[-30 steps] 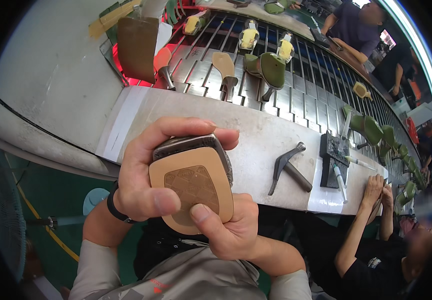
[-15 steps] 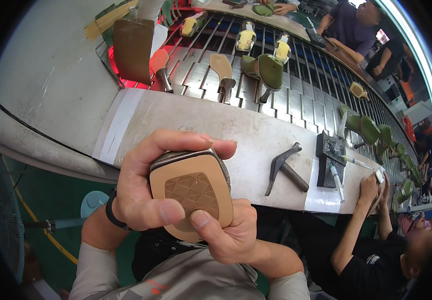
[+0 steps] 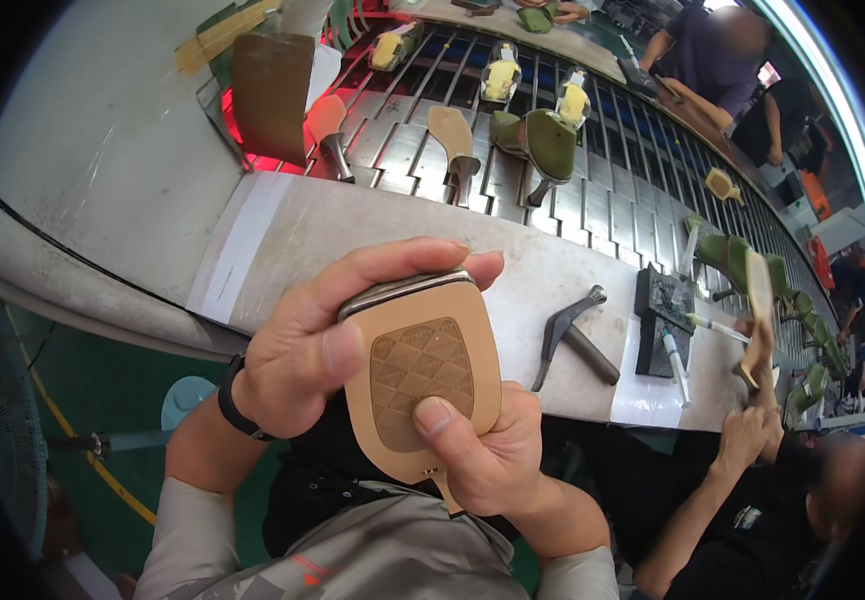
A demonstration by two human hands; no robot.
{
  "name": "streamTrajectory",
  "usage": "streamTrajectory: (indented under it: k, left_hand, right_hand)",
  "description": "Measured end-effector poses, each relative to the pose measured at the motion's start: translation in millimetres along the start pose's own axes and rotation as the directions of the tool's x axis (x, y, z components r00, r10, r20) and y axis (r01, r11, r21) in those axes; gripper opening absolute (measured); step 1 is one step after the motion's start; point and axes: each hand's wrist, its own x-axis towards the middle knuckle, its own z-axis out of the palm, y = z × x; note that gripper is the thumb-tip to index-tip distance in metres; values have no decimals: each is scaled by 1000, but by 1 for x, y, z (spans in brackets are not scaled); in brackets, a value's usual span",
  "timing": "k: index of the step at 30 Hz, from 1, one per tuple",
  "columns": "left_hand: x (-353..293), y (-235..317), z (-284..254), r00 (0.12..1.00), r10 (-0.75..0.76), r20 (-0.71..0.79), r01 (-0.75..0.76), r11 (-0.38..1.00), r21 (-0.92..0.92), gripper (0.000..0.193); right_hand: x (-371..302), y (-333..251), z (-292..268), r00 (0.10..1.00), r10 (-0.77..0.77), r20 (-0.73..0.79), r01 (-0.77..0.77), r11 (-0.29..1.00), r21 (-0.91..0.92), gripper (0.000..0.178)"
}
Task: The person assembles high-heeled shoes by taking shoe lasts and soles from a conveyor belt, attaching the soles and heels onto the lasts by hand, and hammering the edges with a hammer.
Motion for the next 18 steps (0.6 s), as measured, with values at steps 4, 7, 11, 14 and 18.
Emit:
streamTrajectory:
  k: [4, 7, 11, 14, 18]
  left_hand:
    - [-4, 5, 4, 997, 0, -81, -3, 999, -40, 74]
    - [-10, 17, 0, 996, -20, -87, 25, 998, 52, 70]
    - [-13, 45, 10, 975, -78, -206, 129, 960, 249, 47]
    - [-14, 59, 21, 949, -52, -310, 175, 906, 385, 21]
    - [5, 59, 2, 910, -43, -413, 215, 900, 379, 18]
  right_hand:
    - [-2, 1, 2, 1000, -3, -3, 3, 997, -73, 21]
    - [-6, 3, 6, 1000, -4, 21, 6, 991, -135, 21]
    - [-7, 3, 17, 997, -23, 70, 37, 978, -204, 26]
    - [-9, 14, 26, 979, -99, 177, 148, 945, -291, 21]
    - [6, 10, 25, 973, -36, 226, 117, 926, -358, 15]
